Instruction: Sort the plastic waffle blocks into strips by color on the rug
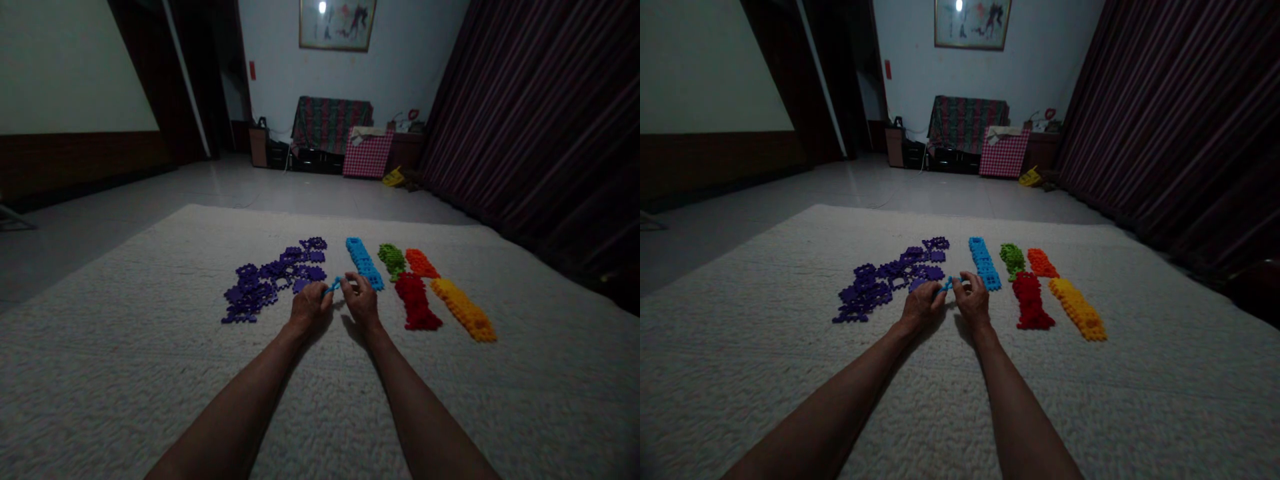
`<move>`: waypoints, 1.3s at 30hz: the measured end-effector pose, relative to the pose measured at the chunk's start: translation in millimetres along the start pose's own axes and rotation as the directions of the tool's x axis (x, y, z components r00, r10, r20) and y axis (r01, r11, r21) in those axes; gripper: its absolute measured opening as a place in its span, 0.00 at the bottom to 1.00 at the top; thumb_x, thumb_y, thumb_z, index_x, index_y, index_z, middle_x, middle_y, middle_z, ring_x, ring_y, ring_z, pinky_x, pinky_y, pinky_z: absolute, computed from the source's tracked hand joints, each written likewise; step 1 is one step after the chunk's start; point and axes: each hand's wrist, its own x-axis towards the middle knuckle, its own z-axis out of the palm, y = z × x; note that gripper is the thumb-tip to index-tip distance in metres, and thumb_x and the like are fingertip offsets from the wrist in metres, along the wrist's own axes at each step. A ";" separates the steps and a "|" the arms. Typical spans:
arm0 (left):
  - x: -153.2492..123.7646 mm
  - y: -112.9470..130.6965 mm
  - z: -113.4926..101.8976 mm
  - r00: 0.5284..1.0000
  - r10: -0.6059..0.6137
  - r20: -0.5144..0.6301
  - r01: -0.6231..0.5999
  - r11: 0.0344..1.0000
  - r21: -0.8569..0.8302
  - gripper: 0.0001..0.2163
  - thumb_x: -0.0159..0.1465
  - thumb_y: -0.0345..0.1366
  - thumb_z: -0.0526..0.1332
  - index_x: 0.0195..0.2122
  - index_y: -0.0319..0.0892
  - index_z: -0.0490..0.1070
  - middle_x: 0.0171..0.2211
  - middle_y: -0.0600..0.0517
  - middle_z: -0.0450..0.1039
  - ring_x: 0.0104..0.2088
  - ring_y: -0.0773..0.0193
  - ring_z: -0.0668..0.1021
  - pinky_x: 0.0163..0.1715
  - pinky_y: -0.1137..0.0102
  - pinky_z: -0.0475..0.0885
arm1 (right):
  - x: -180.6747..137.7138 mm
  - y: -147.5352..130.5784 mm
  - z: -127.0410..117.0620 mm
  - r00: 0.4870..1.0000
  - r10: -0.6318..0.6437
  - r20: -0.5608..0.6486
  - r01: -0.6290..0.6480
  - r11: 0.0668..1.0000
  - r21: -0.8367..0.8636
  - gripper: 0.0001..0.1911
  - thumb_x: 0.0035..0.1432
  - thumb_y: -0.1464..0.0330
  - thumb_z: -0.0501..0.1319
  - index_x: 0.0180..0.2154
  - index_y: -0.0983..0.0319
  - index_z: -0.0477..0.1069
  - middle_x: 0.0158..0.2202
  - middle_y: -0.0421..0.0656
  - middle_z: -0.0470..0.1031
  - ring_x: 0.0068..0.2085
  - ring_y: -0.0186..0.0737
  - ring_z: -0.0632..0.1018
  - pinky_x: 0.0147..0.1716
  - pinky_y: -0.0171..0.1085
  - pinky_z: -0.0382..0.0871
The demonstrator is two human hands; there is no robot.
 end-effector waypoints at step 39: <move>-0.9 -2.7 3.7 1.000 0.031 -0.004 -0.031 0.999 -0.041 0.06 0.65 0.37 0.60 0.35 0.43 0.75 0.35 0.48 0.78 0.39 0.59 0.77 0.41 0.66 0.70 | 12.8 14.6 -40.5 0.966 0.173 -0.193 -0.256 0.763 -0.593 0.18 0.59 0.63 0.56 0.45 0.64 0.78 0.38 0.49 0.74 0.36 0.42 0.73 0.38 0.37 0.65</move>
